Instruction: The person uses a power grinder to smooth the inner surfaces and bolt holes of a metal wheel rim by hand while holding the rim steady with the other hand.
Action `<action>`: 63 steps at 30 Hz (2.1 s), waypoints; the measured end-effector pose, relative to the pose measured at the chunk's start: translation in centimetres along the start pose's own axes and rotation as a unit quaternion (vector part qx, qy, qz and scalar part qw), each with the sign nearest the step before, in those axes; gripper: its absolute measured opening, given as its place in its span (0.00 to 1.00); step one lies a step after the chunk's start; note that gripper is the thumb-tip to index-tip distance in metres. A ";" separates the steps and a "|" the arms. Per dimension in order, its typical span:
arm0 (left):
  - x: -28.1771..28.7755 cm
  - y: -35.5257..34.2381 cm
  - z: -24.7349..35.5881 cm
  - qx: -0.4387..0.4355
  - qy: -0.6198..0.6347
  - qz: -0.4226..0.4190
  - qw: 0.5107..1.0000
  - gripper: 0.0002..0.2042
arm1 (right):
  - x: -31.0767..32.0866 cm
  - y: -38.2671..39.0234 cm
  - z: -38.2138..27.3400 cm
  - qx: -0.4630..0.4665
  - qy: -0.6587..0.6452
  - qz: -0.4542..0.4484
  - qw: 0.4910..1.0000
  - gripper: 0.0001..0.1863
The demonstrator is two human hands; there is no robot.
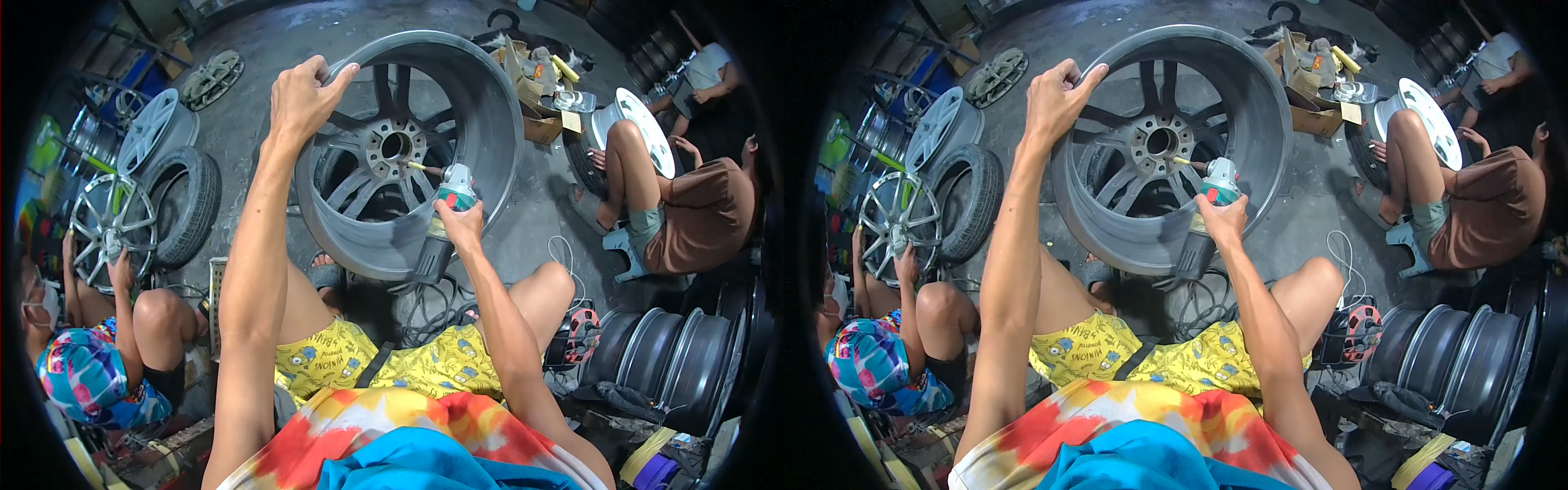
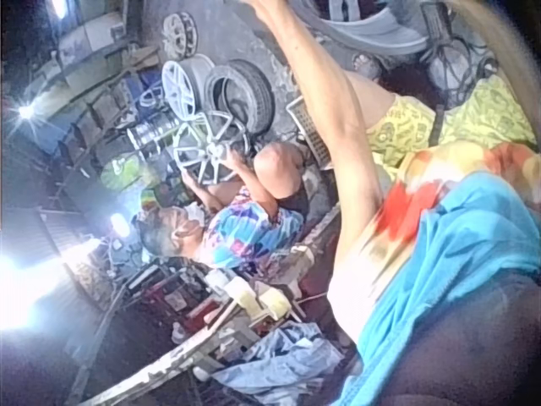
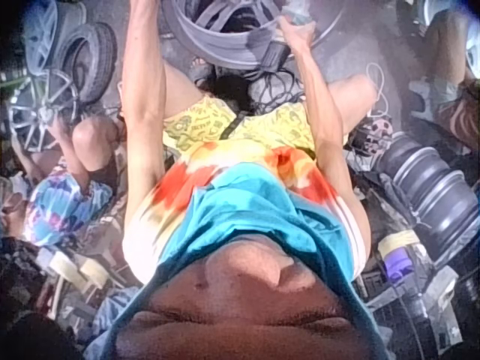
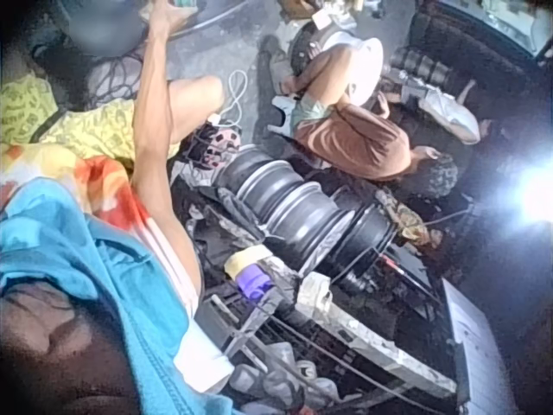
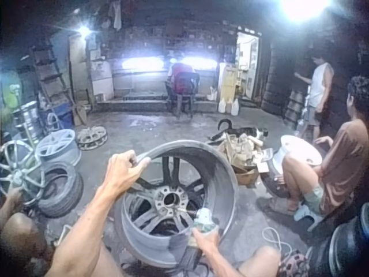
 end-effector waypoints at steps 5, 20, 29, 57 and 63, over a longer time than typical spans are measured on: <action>-0.3 -0.2 -0.6 -0.013 -0.002 0.011 1.000 0.31 | 0.0 -1.1 -0.1 -0.007 -0.008 0.023 1.000 0.54; 0.4 0.0 -0.3 -0.002 -0.014 0.006 1.000 0.29 | -1.7 -0.9 1.8 -0.068 -0.063 -0.033 0.995 0.53; 0.2 0.1 -0.7 -0.002 -0.002 0.009 1.000 0.28 | -3.5 -1.0 3.4 -0.090 -0.148 -0.037 0.984 0.21; -0.1 -0.5 -0.6 -0.017 0.000 0.016 1.000 0.30 | -2.4 -2.6 3.1 -0.150 -0.208 -0.059 0.965 0.50; 0.1 -0.5 -0.7 -0.006 -0.011 0.004 1.000 0.29 | 0.3 -0.4 -1.2 -0.019 -0.008 0.009 1.000 0.54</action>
Point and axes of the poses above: each hand's wrist, its own y-axis away from the middle knuckle, its own x-axis out of the back of the hand, z = x × y, the point moved 3 cm from there along -y, towards the middle knuckle
